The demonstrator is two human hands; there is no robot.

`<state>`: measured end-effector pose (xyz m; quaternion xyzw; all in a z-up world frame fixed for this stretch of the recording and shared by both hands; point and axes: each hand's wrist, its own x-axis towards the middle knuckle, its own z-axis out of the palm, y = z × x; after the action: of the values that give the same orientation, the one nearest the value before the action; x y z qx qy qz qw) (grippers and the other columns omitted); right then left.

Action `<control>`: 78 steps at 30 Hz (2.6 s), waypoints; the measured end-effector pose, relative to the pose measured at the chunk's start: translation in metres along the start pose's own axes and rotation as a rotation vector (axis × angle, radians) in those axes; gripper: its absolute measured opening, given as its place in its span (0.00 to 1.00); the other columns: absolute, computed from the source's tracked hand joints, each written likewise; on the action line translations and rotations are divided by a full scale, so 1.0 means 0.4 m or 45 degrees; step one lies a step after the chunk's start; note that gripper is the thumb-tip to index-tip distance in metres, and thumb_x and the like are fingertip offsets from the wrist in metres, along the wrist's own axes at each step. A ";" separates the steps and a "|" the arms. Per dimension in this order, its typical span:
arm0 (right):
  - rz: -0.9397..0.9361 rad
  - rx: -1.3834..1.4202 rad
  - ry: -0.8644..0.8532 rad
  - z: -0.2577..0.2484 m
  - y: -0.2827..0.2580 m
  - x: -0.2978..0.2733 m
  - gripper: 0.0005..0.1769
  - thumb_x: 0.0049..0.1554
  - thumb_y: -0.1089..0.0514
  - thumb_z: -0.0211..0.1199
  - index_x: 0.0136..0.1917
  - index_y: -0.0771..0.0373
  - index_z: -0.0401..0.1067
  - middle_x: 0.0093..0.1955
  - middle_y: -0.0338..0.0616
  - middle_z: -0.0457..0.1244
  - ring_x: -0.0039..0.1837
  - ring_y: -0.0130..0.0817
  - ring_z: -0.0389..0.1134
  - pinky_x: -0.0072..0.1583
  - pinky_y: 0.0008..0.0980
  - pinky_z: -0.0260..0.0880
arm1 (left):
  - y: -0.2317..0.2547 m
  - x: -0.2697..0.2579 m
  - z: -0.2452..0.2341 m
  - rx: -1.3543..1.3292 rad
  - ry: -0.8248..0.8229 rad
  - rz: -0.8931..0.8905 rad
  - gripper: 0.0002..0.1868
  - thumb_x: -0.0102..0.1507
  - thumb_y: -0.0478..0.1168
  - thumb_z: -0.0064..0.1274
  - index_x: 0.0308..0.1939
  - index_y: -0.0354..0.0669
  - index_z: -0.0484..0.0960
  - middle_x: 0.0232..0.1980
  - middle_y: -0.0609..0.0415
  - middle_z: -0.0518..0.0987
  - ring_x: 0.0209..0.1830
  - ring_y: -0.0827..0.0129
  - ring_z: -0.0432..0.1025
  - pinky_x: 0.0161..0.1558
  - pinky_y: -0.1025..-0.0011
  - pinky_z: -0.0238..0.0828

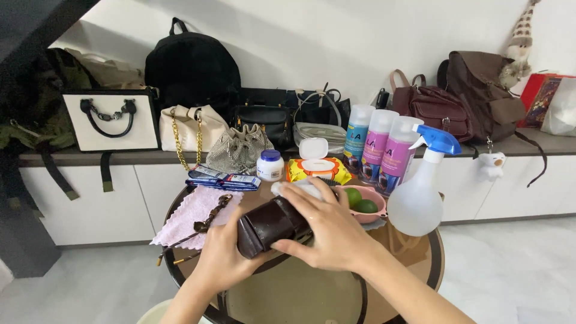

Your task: Cleaning the exterior and strap of a small brown leather bag using a spray cleaner and a cloth.

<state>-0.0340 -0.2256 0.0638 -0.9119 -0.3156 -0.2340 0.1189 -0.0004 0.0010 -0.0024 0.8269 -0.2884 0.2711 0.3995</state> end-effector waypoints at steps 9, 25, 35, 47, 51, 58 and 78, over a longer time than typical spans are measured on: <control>-0.264 0.325 0.255 0.053 0.040 -0.082 0.30 0.60 0.56 0.66 0.73 0.62 0.66 0.78 0.49 0.58 0.80 0.44 0.57 0.78 0.53 0.49 | 0.000 0.007 0.000 -0.058 0.014 -0.098 0.31 0.47 0.55 0.71 0.50 0.52 0.77 0.38 0.59 0.87 0.34 0.66 0.84 0.39 0.72 0.78; 0.713 0.531 0.633 0.001 0.163 -0.082 0.20 0.58 0.57 0.60 0.63 0.54 0.78 0.66 0.42 0.70 0.69 0.35 0.71 0.71 0.34 0.67 | -0.004 0.003 -0.002 0.169 0.081 0.316 0.44 0.45 0.53 0.70 0.61 0.50 0.66 0.68 0.58 0.79 0.60 0.59 0.80 0.51 0.59 0.78; 0.506 0.362 0.706 0.036 0.137 -0.052 0.18 0.59 0.61 0.58 0.60 0.56 0.80 0.58 0.37 0.74 0.59 0.31 0.73 0.64 0.33 0.69 | 0.109 0.072 -0.073 0.105 -0.240 0.024 0.45 0.50 0.60 0.67 0.69 0.60 0.67 0.64 0.57 0.80 0.49 0.58 0.82 0.45 0.63 0.79; 0.343 0.362 0.469 0.048 0.078 -0.045 0.24 0.58 0.66 0.55 0.68 0.57 0.64 0.61 0.52 0.69 0.64 0.38 0.76 0.63 0.37 0.74 | 0.191 0.040 -0.002 0.333 -0.094 -0.033 0.53 0.53 0.80 0.52 0.65 0.40 0.70 0.63 0.46 0.78 0.46 0.47 0.80 0.41 0.50 0.75; 0.505 0.500 0.344 0.014 0.066 -0.033 0.17 0.60 0.62 0.54 0.63 0.55 0.63 0.61 0.47 0.74 0.68 0.34 0.75 0.67 0.33 0.72 | 0.169 0.115 -0.083 -0.029 -0.202 -0.254 0.31 0.56 0.67 0.51 0.52 0.55 0.89 0.18 0.62 0.81 0.19 0.77 0.74 0.29 0.73 0.68; 0.557 0.463 0.107 -0.027 0.028 0.002 0.16 0.63 0.62 0.45 0.64 0.50 0.57 0.68 0.51 0.69 0.71 0.34 0.72 0.66 0.32 0.69 | 0.004 0.233 0.080 -0.455 -0.285 -0.087 0.37 0.65 0.59 0.40 0.76 0.50 0.63 0.81 0.51 0.61 0.81 0.62 0.52 0.75 0.58 0.42; 0.232 0.429 -0.312 -0.039 0.014 0.084 0.55 0.53 0.23 0.44 0.85 0.45 0.36 0.51 0.46 0.60 0.57 0.39 0.52 0.62 0.35 0.54 | -0.004 0.225 0.134 -0.494 -0.253 0.018 0.38 0.69 0.57 0.13 0.76 0.39 0.58 0.81 0.42 0.55 0.82 0.56 0.49 0.76 0.56 0.43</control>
<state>-0.0130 -0.2181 0.0936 -0.9254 -0.2789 -0.0537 0.2510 0.0743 -0.0655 0.0291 0.7552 -0.3789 0.1305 0.5188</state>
